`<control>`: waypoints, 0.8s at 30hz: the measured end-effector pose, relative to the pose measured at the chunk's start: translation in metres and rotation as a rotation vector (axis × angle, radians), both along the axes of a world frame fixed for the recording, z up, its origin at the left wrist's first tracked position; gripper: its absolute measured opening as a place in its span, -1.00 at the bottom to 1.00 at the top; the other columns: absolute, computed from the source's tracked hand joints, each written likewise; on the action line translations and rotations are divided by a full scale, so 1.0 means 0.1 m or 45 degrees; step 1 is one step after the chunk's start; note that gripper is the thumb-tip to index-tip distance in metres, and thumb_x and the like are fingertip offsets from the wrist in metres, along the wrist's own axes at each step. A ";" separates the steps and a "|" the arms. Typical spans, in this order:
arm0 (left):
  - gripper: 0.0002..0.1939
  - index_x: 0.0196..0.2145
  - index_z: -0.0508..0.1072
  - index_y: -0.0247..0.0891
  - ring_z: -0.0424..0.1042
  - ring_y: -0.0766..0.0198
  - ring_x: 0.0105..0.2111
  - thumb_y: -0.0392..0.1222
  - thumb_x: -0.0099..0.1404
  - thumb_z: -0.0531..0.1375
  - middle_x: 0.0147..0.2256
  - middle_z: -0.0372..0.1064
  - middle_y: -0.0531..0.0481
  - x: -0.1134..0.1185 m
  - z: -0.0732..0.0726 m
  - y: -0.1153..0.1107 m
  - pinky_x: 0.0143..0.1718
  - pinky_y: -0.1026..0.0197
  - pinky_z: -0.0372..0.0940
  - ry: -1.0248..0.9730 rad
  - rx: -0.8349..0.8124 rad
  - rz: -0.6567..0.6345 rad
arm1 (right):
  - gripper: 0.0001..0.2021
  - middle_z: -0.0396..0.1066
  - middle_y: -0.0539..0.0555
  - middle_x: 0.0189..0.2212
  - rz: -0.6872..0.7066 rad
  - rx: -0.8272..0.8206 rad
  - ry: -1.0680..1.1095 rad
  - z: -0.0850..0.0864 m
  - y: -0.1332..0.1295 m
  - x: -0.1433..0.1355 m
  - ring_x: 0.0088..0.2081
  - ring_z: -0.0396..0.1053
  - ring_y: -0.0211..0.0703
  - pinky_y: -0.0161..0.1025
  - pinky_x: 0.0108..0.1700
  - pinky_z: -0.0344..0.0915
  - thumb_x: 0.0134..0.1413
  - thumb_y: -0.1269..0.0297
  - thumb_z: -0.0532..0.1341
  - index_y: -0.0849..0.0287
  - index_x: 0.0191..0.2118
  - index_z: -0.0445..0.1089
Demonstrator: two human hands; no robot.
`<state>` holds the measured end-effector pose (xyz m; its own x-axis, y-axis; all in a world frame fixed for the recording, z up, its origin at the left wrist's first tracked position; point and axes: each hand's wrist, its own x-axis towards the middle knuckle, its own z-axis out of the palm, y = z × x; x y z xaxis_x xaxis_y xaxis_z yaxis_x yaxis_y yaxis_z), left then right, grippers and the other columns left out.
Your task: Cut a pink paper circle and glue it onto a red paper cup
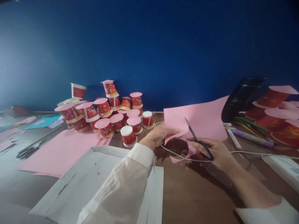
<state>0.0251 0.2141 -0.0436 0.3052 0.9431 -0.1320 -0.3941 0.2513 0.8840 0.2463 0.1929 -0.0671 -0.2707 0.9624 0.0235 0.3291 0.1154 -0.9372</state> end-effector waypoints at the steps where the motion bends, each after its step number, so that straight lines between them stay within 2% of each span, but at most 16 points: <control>1: -0.59 -0.22 0.57 -0.40 0.53 0.14 -0.26 -0.31 -0.08 0.47 -0.25 0.57 -0.20 0.00 0.00 0.00 -0.08 0.10 0.37 -0.003 0.019 -0.005 | -0.35 0.28 -0.03 -0.68 -0.004 -0.006 0.002 0.01 0.00 -0.01 -0.62 0.20 -0.27 -0.31 -0.58 0.17 -0.12 -0.19 0.32 0.28 -0.06 0.56; 5: -0.53 -0.18 0.57 -0.39 0.53 0.11 -0.22 -0.28 -0.10 0.48 -0.20 0.56 -0.21 -0.03 -0.04 0.03 -0.06 0.09 0.36 0.036 0.043 -0.009 | -0.35 0.28 -0.02 -0.68 -0.007 0.005 -0.006 0.02 -0.01 -0.02 -0.61 0.19 -0.27 -0.31 -0.59 0.16 -0.12 -0.21 0.31 0.29 -0.08 0.57; 16: -0.54 -0.17 0.56 -0.38 0.52 0.09 -0.22 -0.26 -0.08 0.47 -0.19 0.55 -0.22 -0.05 -0.04 0.04 -0.08 0.09 0.36 0.098 0.050 0.002 | -0.35 0.24 -0.02 -0.67 0.012 0.004 -0.011 -0.02 0.00 0.00 -0.60 0.16 -0.29 -0.33 -0.59 0.14 -0.07 -0.18 0.31 0.31 -0.03 0.54; 24: -0.53 -0.16 0.56 -0.37 0.52 0.09 -0.22 -0.25 -0.08 0.47 -0.20 0.55 -0.21 -0.06 -0.04 0.04 -0.09 0.07 0.36 0.110 0.057 -0.004 | -0.32 0.22 -0.04 -0.69 -0.014 -0.023 -0.014 0.04 -0.03 -0.03 -0.62 0.13 -0.30 -0.31 -0.58 0.11 -0.12 -0.22 0.31 0.31 -0.05 0.55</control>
<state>0.0187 0.2182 -0.0477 0.2978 0.9476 -0.1154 -0.3154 0.2118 0.9250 0.2428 0.1898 -0.0633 -0.2603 0.9655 0.0032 0.3404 0.0949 -0.9355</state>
